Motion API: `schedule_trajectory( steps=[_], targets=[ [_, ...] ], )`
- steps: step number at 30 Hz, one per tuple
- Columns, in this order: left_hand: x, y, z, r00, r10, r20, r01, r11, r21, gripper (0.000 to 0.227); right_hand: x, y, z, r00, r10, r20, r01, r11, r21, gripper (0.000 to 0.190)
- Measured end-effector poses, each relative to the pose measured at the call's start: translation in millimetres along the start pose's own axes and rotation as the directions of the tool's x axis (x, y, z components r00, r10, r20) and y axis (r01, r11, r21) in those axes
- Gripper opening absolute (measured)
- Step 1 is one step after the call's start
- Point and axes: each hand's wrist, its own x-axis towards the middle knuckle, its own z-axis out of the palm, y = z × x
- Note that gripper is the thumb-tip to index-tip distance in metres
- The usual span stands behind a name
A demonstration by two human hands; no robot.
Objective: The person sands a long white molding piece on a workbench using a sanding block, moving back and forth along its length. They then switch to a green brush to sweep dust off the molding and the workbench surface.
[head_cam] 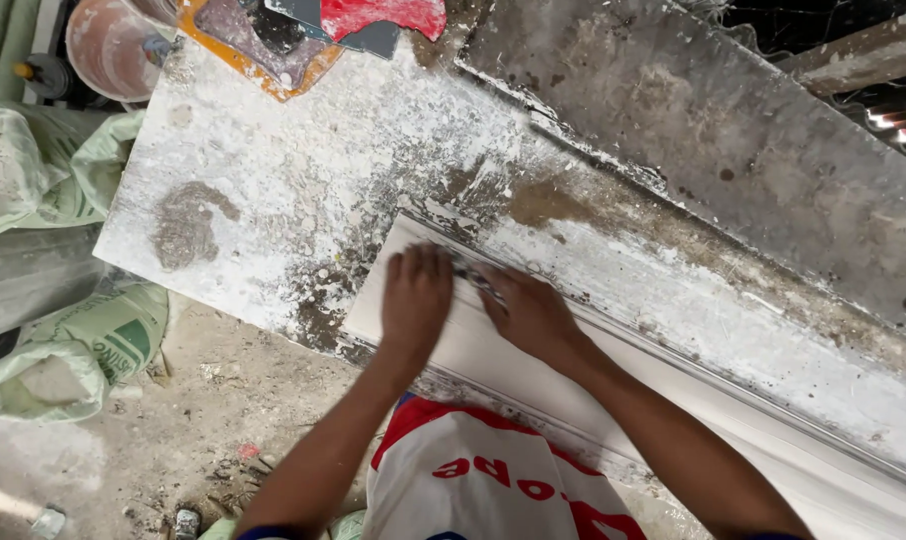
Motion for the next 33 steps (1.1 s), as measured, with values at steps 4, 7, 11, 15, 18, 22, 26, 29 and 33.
schedule_trajectory(
  steps=[4,7,11,15,18,22,26,29,33],
  targets=[
    [-7.1,59.4,27.9,0.996,0.066,0.067,-0.063,0.997,-0.043,0.03,-47.9,44.3,-16.9,0.993,0.058,0.1,-0.048,0.994,-0.102,0.04],
    [-10.6,77.0,25.6,0.996,0.083,-0.02,-0.084,0.989,-0.119,0.026,-63.0,49.4,-23.4,0.99,0.125,0.069,-0.115,0.983,-0.144,0.046],
    [-4.2,21.3,27.5,0.999,0.035,0.027,-0.033,0.996,-0.08,0.023,-14.6,11.3,-12.8,0.989,0.101,0.111,-0.091,0.991,-0.095,0.042],
    [8.0,-20.2,8.7,0.998,-0.054,-0.015,0.054,0.998,0.018,0.025,19.6,-19.9,-9.6,0.985,0.093,0.143,-0.089,0.995,-0.034,0.045],
    [2.8,8.4,21.8,0.999,-0.024,0.021,0.024,1.0,-0.003,0.024,0.8,23.8,-0.7,0.999,-0.016,0.041,0.018,0.999,-0.043,0.043],
    [1.4,32.2,18.0,0.999,0.0,-0.034,-0.003,0.996,-0.086,0.021,-17.0,29.7,-14.5,0.998,-0.066,0.003,0.066,0.995,-0.075,0.043],
    [5.8,-15.6,18.8,0.994,-0.079,-0.074,0.074,0.995,-0.071,0.018,21.0,-7.5,-1.0,0.998,0.024,0.054,-0.024,1.0,-0.013,0.043],
    [12.8,-37.8,-9.6,0.984,-0.136,-0.119,0.137,0.991,0.002,0.021,40.8,-30.7,4.3,0.999,-0.001,0.036,0.002,1.0,-0.028,0.044],
    [-0.7,-1.2,45.1,0.996,-0.066,-0.06,0.059,0.992,-0.11,0.018,19.8,-14.9,2.9,0.998,0.029,0.057,-0.023,0.996,-0.092,0.044]
  ],
)
